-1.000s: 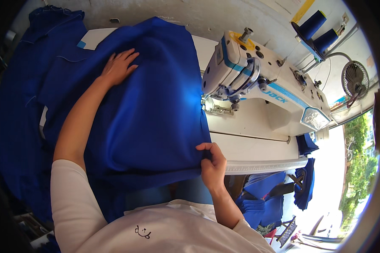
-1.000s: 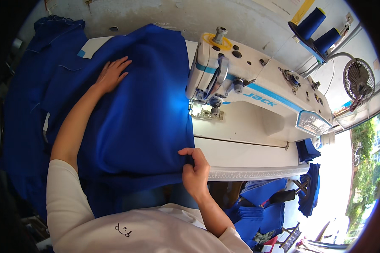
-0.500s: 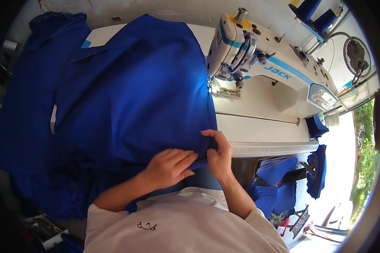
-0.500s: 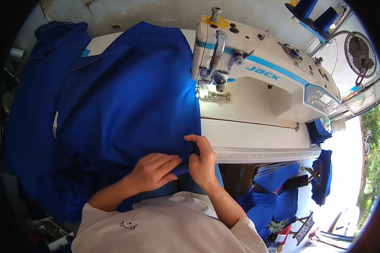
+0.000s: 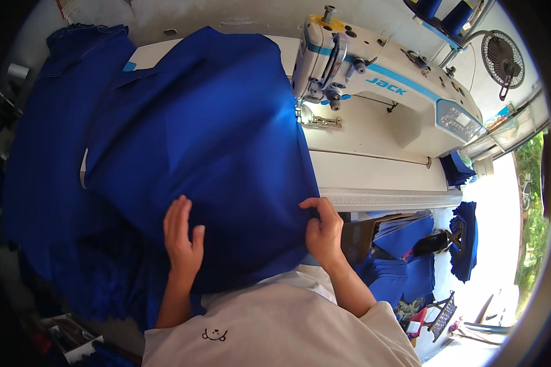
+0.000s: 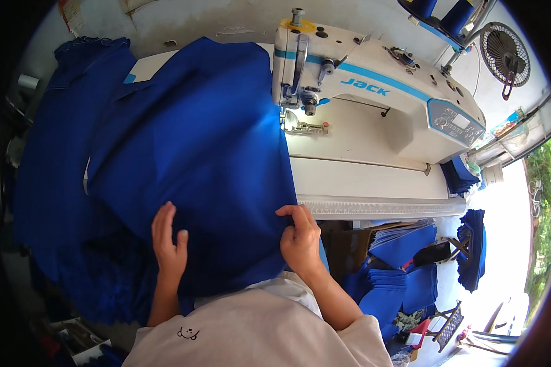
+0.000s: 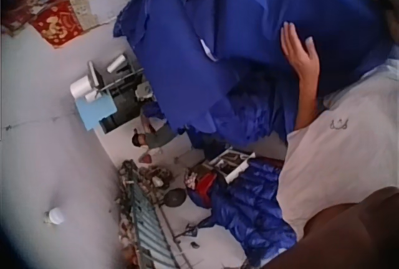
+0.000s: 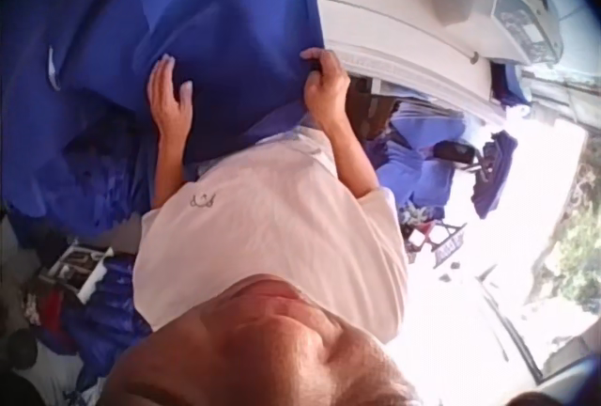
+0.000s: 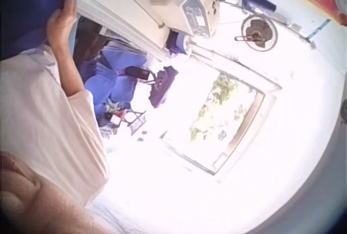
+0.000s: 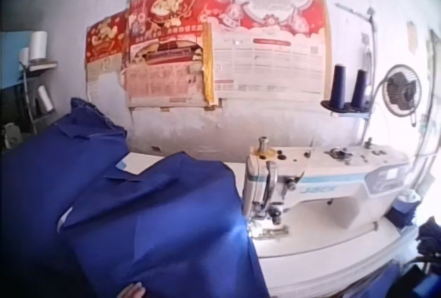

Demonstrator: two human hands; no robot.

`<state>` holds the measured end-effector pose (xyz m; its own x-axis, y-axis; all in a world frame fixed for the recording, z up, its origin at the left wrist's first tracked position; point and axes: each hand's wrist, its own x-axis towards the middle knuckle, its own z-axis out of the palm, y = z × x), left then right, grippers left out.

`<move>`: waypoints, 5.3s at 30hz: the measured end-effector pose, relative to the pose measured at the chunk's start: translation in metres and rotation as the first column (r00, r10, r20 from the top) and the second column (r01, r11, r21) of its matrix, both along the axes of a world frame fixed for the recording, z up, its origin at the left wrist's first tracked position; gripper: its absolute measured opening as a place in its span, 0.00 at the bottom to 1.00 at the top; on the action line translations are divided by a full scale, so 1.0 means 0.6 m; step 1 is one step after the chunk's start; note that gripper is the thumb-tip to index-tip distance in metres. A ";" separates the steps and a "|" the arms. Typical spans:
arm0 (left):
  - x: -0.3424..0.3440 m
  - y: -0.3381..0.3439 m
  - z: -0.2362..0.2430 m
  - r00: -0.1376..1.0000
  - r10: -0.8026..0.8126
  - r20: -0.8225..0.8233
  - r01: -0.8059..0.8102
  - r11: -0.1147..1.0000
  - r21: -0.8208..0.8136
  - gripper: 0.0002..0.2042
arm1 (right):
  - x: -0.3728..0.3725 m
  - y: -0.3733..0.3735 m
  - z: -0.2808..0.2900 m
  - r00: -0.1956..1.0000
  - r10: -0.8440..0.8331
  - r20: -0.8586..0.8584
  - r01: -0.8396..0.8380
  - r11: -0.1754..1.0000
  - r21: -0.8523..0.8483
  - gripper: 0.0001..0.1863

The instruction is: The person aligns and sews a large blue fabric piece on an industrial sewing machine, guiding it under the needle and adjusting folds throughout. The fabric is handled continuously as the machine stitches along its edges.

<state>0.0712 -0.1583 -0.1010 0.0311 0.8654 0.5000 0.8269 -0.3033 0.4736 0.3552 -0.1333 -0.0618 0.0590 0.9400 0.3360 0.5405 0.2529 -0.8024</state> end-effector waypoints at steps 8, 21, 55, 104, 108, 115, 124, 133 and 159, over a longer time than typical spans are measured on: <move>-0.046 0.098 -0.011 0.935 0.195 -0.295 -0.218 0.975 -0.049 0.35 | -0.005 0.020 0.005 0.999 -0.024 0.020 0.025 0.999 -0.022 0.22; -0.103 0.368 0.049 0.957 0.060 -0.283 -0.144 0.947 -0.288 0.36 | -0.013 0.068 0.002 0.987 0.049 0.153 -0.054 0.998 0.026 0.23; -0.129 0.174 0.026 0.912 0.296 -0.285 -0.263 0.953 0.148 0.07 | -0.016 0.132 0.004 0.954 -0.020 0.299 0.008 0.999 0.041 0.21; -0.122 0.119 -0.002 0.949 0.042 -0.313 -0.076 0.992 -0.097 0.29 | 0.007 0.007 0.004 0.999 0.017 -0.049 -0.020 0.997 -0.069 0.33; -0.145 0.161 0.032 0.941 -0.059 -0.333 -0.002 0.984 -0.179 0.28 | 0.002 0.023 -0.001 1.000 -0.001 -0.014 0.000 0.998 -0.057 0.27; -0.158 0.270 0.053 0.930 -0.147 -0.336 0.072 0.972 -0.224 0.25 | -0.006 0.051 0.010 0.999 -0.009 0.039 0.011 0.999 -0.033 0.26; -0.187 0.422 0.041 0.983 -0.154 -0.105 0.136 0.978 -0.157 0.20 | -0.018 0.078 0.000 0.995 0.014 0.094 -0.016 1.000 0.023 0.25; -0.048 0.156 0.060 0.976 -0.037 -0.214 -0.008 0.978 -0.209 0.19 | -0.013 0.033 -0.005 0.990 0.017 0.141 -0.020 1.000 0.018 0.23; 0.081 0.360 0.125 0.914 -0.377 -0.149 0.377 0.926 -0.030 0.14 | -0.035 0.221 -0.043 0.915 -0.163 0.369 0.081 0.970 0.229 0.17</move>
<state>0.1199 0.0579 -0.0259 0.4288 0.7751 0.4640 0.7121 -0.6061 0.3543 0.3345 -0.0008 -0.0873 -0.0030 0.8416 0.5400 0.8323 0.3015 -0.4652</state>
